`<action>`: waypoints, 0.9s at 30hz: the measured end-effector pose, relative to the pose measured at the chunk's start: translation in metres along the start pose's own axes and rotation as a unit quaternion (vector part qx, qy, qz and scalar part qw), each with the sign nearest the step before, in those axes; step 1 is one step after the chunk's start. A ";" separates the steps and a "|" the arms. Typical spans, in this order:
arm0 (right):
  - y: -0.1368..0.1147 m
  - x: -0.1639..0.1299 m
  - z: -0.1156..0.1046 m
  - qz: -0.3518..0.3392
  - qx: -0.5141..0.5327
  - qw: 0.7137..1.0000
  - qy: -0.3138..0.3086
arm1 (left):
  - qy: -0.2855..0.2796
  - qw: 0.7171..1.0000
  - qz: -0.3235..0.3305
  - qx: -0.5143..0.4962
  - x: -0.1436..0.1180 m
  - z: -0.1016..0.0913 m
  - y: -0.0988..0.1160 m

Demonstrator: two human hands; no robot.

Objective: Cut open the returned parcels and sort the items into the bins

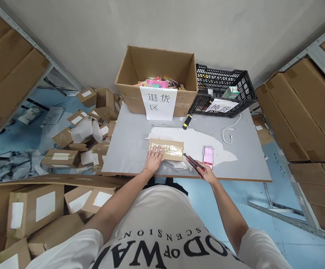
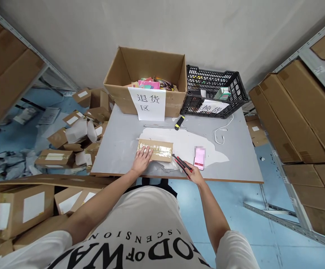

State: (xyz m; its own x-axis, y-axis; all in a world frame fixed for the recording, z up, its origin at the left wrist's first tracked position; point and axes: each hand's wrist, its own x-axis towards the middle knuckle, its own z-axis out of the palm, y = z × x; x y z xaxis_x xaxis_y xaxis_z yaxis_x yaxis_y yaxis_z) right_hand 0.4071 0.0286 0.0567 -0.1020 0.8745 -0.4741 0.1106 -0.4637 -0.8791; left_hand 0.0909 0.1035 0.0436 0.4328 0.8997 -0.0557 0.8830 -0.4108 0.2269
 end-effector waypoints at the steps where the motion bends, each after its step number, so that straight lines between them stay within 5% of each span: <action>1: 0.001 -0.002 0.001 0.002 -0.004 1.000 -0.002 | -0.001 1.000 0.000 0.001 0.000 0.000 0.000; 15: 0.012 -0.019 0.011 -0.002 0.010 0.999 0.042 | 0.000 1.000 0.016 -0.003 0.000 -0.004 -0.004; 22: 0.023 -0.032 0.003 -0.020 0.081 0.986 0.143 | 0.010 0.998 0.015 -0.055 -0.002 -0.006 -0.005; 27: 0.025 -0.014 0.026 -0.043 0.159 0.961 0.224 | 0.013 0.992 0.015 -0.126 -0.005 -0.017 -0.003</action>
State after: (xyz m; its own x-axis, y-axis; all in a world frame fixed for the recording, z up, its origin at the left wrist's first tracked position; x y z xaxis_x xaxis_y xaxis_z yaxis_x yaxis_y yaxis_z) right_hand 0.3857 0.0011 0.0403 0.3471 0.8517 -0.3927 -0.1933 -0.3447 -0.9186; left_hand 0.0832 0.1032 0.0598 0.4495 0.8930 -0.0205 0.7952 -0.3896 0.4647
